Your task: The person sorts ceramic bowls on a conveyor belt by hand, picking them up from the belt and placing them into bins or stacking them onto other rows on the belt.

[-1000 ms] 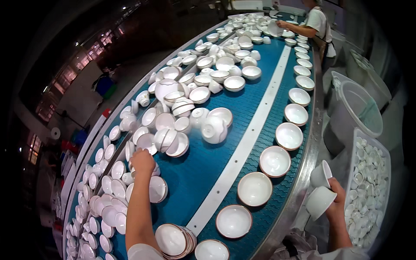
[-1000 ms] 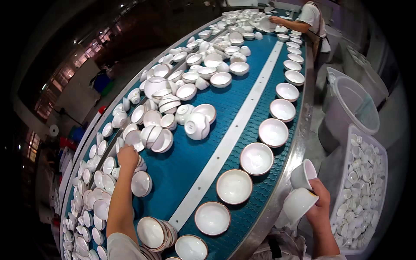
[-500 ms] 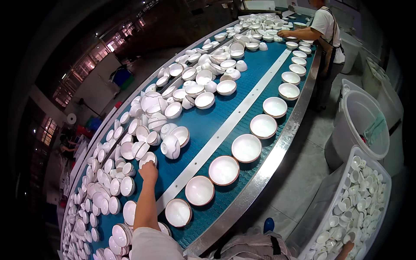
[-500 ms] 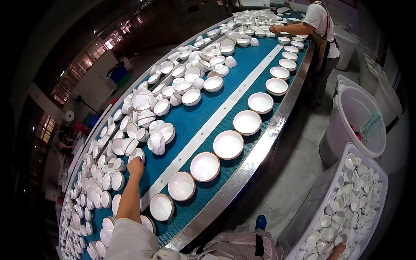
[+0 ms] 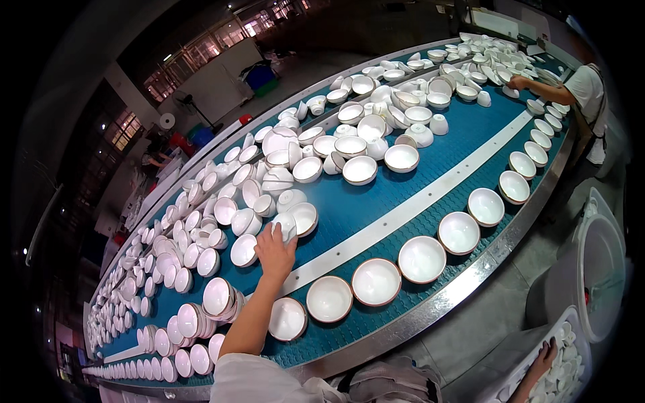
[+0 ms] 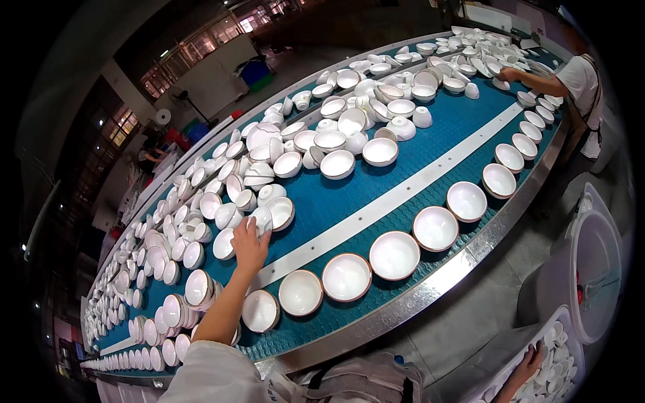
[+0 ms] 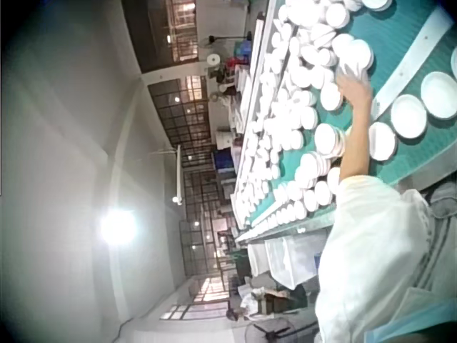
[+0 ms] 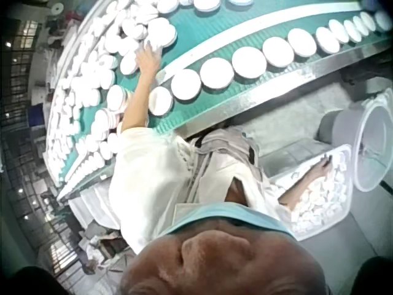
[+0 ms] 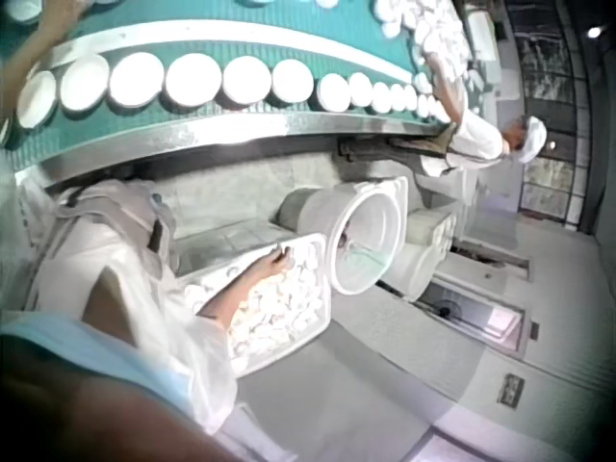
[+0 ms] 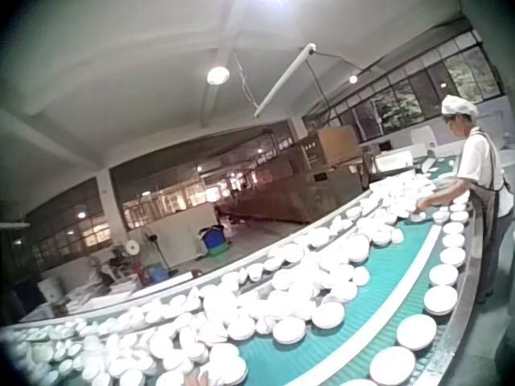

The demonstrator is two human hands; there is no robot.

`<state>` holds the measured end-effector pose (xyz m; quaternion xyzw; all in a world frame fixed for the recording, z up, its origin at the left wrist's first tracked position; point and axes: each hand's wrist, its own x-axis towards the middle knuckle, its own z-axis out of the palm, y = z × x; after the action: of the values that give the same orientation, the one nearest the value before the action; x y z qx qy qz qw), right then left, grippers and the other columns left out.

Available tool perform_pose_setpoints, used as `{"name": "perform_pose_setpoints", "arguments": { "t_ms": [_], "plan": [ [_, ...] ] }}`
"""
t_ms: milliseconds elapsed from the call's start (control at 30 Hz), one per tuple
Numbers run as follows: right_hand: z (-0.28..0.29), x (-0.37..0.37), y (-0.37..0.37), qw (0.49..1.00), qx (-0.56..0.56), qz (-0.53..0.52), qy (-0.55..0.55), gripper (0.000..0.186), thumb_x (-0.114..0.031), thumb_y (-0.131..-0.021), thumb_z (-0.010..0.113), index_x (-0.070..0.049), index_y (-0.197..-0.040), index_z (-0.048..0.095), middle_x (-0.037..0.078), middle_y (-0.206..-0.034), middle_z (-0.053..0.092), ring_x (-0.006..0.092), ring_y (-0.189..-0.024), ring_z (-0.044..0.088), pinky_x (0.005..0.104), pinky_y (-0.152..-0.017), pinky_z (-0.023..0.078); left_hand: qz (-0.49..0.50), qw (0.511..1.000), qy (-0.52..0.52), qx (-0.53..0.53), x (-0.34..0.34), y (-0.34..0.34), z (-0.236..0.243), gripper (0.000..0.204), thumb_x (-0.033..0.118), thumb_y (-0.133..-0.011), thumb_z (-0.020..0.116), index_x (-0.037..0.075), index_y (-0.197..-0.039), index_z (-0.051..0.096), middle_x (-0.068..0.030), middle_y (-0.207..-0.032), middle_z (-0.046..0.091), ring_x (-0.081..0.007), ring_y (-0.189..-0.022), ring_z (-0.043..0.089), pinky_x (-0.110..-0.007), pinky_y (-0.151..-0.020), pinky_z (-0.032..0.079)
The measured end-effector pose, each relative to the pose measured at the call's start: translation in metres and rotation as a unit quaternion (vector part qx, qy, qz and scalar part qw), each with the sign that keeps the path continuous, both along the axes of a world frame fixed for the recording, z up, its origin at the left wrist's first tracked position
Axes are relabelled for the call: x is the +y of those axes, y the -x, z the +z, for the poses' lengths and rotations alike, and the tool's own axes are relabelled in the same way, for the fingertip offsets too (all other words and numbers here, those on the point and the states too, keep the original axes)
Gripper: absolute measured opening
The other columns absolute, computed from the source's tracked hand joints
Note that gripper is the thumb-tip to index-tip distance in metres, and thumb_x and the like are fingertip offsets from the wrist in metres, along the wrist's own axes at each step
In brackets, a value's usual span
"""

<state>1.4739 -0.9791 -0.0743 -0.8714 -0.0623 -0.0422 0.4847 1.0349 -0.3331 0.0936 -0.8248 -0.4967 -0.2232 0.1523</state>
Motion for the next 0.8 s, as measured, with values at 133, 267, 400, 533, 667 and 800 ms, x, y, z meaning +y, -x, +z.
{"name": "perform_pose_setpoints", "arguments": {
  "t_ms": [133,267,400,533,667,800],
  "plan": [
    [0.108,0.25,0.047,0.964,-0.066,0.234,-0.105,0.03,0.0,-0.093,0.044,0.003,-0.122,0.051,0.013,-0.116,0.054,0.0207,-0.098,0.057,0.0291,-0.087,0.044,0.109,0.994,0.013,0.016,0.037,-0.012,-0.029,0.063,0.04,-0.08,0.064,0.007,-0.131,0.046,-0.0164,-0.135,0.04,-0.0361,-0.117,0.039,-0.052,-0.089,0.033],
    [0.108,0.326,0.034,0.947,-0.049,0.292,-0.127,0.026,0.002,-0.092,0.043,0.004,-0.116,0.054,0.013,-0.109,0.055,0.0197,-0.091,0.057,0.0292,-0.082,0.044,0.219,0.974,-0.018,-0.06,0.102,-0.025,-0.039,0.047,0.033,-0.083,0.061,0.008,-0.122,0.054,-0.0156,-0.129,0.045,-0.0332,-0.113,0.043,-0.049,-0.09,0.034],
    [0.147,0.358,0.042,0.938,-0.067,0.34,0.006,0.026,-0.009,-0.092,0.051,0.003,-0.113,0.058,0.02,-0.104,0.06,0.0289,-0.093,0.058,0.0367,-0.085,0.047,0.357,0.924,0.049,-0.13,0.141,-0.021,-0.043,0.048,0.03,-0.079,0.066,0.003,-0.117,0.054,-0.0163,-0.133,0.039,-0.0333,-0.118,0.039,-0.052,-0.091,0.033],
    [0.135,0.362,0.02,0.913,-0.131,0.379,0.077,0.027,-0.012,-0.091,0.052,0.003,-0.112,0.058,0.022,-0.104,0.059,0.0335,-0.092,0.057,0.0394,-0.086,0.045,0.258,0.948,0.009,-0.183,0.114,-0.053,-0.005,0.039,0.026,-0.079,0.065,0.004,-0.11,0.058,-0.0173,-0.13,0.042,-0.0342,-0.12,0.037,-0.051,-0.094,0.029],
    [0.155,0.365,-0.012,0.907,-0.106,0.404,0.054,0.027,-0.012,-0.09,0.051,0.004,-0.11,0.059,0.022,-0.099,0.06,0.0364,-0.092,0.056,0.0427,-0.085,0.044,0.065,0.972,0.021,-0.226,0.038,-0.152,0.057,0.031,0.02,-0.08,0.064,0.004,-0.106,0.06,-0.0154,-0.126,0.047,-0.0329,-0.118,0.04,-0.047,-0.095,0.03],
    [0.11,0.37,-0.066,0.877,0.016,0.457,-0.148,0.022,0.001,-0.091,0.046,0.003,-0.111,0.054,0.01,-0.098,0.056,0.0133,-0.074,0.053,0.0251,-0.066,0.045,-0.087,0.96,0.016,-0.264,-0.075,-0.197,0.07,0.02,0.004,-0.077,0.063,0.002,-0.097,0.061,-0.0135,-0.104,0.059,-0.0314,-0.096,0.054,-0.039,-0.081,0.041]
  ]
}}
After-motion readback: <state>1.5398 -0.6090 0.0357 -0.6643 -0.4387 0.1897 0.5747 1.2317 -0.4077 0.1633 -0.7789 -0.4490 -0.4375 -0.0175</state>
